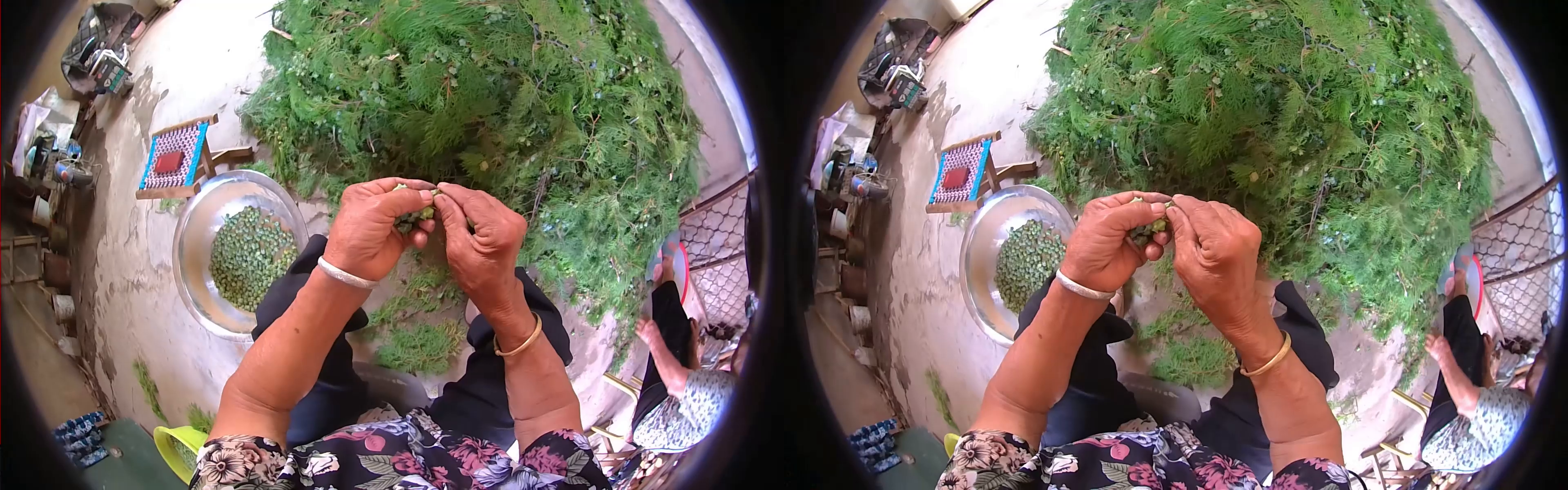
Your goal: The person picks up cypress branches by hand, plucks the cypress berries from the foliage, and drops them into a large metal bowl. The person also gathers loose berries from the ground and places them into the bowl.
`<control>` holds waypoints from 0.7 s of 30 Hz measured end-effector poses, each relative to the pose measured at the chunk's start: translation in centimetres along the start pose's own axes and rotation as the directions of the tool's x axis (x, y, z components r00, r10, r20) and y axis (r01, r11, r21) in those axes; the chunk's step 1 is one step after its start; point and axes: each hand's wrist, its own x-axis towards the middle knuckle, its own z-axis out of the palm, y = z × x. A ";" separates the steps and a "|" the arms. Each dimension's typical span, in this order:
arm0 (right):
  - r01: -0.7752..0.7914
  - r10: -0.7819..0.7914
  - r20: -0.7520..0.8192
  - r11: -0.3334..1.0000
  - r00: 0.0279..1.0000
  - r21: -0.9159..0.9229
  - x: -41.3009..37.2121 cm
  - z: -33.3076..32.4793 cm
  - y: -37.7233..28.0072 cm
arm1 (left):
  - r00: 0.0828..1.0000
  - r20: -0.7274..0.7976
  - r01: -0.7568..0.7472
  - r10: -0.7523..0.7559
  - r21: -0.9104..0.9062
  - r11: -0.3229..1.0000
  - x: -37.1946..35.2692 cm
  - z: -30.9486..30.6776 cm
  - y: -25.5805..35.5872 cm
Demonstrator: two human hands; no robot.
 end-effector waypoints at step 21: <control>-0.600 0.542 0.314 0.504 0.780 0.621 0.2 -2.7 -0.6 | 0.999 0.019 0.048 -0.044 -0.275 0.960 0.9 0.1 -0.8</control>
